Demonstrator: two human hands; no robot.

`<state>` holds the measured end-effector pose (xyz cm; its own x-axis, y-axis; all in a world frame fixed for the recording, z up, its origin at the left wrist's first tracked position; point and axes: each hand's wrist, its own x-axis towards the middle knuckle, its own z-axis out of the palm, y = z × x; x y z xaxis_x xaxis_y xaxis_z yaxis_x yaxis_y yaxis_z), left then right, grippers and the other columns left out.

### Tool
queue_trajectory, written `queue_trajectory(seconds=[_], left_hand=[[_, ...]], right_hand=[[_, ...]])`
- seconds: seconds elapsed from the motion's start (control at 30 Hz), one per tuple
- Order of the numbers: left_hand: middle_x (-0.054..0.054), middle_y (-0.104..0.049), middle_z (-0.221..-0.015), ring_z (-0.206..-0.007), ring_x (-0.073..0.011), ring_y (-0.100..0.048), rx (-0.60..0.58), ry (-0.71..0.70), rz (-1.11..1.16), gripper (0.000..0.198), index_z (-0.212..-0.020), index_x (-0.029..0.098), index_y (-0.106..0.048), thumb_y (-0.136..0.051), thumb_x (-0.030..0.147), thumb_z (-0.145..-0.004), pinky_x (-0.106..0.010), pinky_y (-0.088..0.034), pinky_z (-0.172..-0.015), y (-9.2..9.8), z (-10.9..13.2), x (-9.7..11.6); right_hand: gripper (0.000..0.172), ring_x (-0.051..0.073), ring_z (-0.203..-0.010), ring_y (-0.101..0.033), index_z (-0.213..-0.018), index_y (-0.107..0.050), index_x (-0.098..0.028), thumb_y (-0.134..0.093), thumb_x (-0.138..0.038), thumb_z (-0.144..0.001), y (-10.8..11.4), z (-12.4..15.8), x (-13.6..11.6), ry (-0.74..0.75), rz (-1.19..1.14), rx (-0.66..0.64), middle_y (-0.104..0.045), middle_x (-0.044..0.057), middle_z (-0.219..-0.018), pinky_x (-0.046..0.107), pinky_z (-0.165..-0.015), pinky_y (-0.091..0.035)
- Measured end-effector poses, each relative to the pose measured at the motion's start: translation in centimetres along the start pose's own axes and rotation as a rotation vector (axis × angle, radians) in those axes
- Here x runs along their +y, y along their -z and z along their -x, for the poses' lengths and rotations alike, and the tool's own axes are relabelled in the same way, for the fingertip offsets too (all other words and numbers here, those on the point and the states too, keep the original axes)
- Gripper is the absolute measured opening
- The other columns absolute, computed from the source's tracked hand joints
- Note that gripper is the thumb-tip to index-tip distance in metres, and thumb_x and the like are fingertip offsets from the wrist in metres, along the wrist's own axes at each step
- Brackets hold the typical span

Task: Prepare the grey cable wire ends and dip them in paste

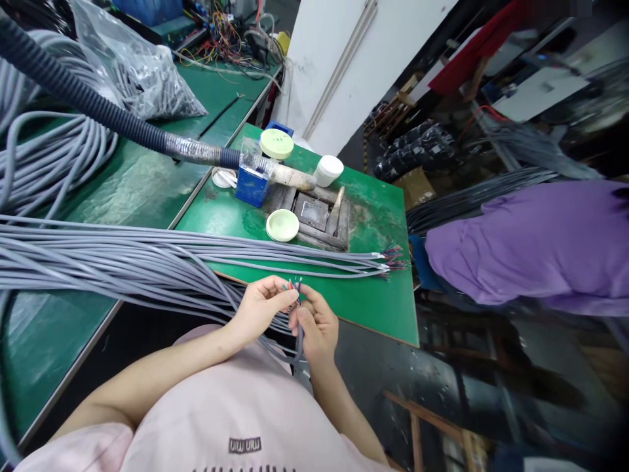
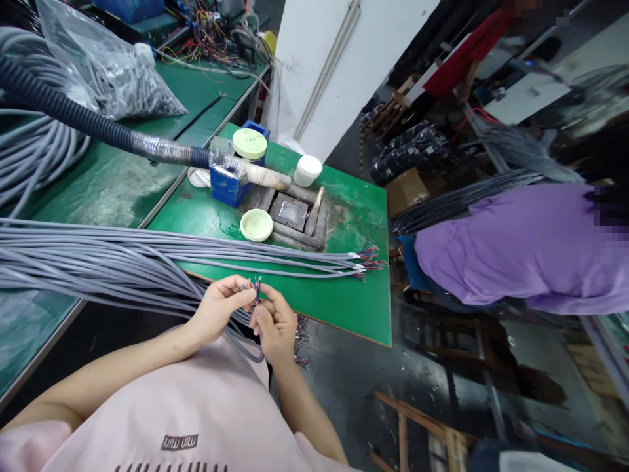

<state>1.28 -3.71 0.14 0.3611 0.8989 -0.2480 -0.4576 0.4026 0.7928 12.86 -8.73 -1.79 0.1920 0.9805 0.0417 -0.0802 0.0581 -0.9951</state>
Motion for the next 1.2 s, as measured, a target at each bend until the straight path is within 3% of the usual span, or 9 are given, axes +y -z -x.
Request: queue_trajectory(seconds=[0.37,0.67,0.77,0.93,1.07,1.2], left_hand=[[0.003,-0.059,-0.051,-0.043,-0.0087,-0.051,-0.001,0.034,0.027,0.028,-0.065,0.015,-0.059,-0.076,0.036,-0.064,-0.023,-0.041,-0.048,0.0,-0.1,0.1],[0.003,-0.060,-0.050,-0.045,-0.0089,-0.054,-0.050,0.011,0.069,0.024,-0.066,0.015,-0.058,-0.074,0.031,-0.068,-0.023,-0.044,-0.053,-0.1,0.1,0.1],[0.003,-0.062,-0.052,-0.047,-0.0097,-0.056,-0.046,0.015,0.069,0.023,-0.066,0.015,-0.059,-0.075,0.031,-0.067,-0.024,-0.045,-0.053,-0.1,0.0,0.1],[0.004,-0.057,-0.049,-0.047,-0.0097,-0.054,-0.006,0.012,0.039,0.025,-0.065,0.014,-0.061,-0.077,0.034,-0.063,-0.024,-0.044,-0.053,-0.1,-0.1,0.2],[0.003,-0.058,-0.051,-0.049,-0.0085,-0.052,0.016,0.008,0.029,0.024,-0.066,0.014,-0.063,-0.078,0.032,-0.063,-0.023,-0.043,-0.055,-0.1,-0.2,0.2],[0.003,-0.059,-0.051,-0.050,-0.0090,-0.053,-0.011,0.022,0.067,0.022,-0.067,0.014,-0.062,-0.076,0.032,-0.065,-0.023,-0.043,-0.055,-0.1,-0.4,-0.1]], right_hand=[[0.035,0.011,-0.044,-0.052,-0.108,-0.059,-0.020,-0.061,-0.042,-0.081,-0.3,0.0,-0.3,-0.069,-0.001,0.025,-0.057,-0.004,-0.052,0.024,-0.046,-0.043],[0.016,0.012,-0.053,-0.056,-0.089,-0.056,-0.022,-0.063,-0.031,-0.078,-0.4,-0.2,-0.6,-0.003,-0.086,0.043,-0.060,-0.003,-0.062,0.026,-0.057,-0.046],[0.018,0.011,-0.053,-0.056,-0.084,-0.054,-0.022,-0.067,-0.029,-0.073,-0.3,-0.5,-0.8,-0.026,-0.064,0.052,-0.059,-0.004,-0.063,0.025,-0.055,-0.046],[0.022,0.011,-0.049,-0.052,-0.095,-0.060,-0.021,-0.064,-0.026,-0.075,-0.5,-1.1,-1.6,-0.066,0.027,0.071,-0.054,-0.006,-0.053,0.026,-0.054,-0.045],[0.008,0.011,-0.050,-0.053,-0.081,-0.061,-0.022,-0.064,-0.026,-0.075,-0.7,-1.3,-2.0,-0.015,0.038,0.093,-0.057,-0.004,-0.057,0.026,-0.053,-0.046],[0.011,0.011,-0.051,-0.054,-0.078,-0.057,-0.022,-0.065,-0.030,-0.075,-0.7,-1.4,-1.8,-0.037,0.008,0.096,-0.056,-0.004,-0.057,0.027,-0.055,-0.048]])
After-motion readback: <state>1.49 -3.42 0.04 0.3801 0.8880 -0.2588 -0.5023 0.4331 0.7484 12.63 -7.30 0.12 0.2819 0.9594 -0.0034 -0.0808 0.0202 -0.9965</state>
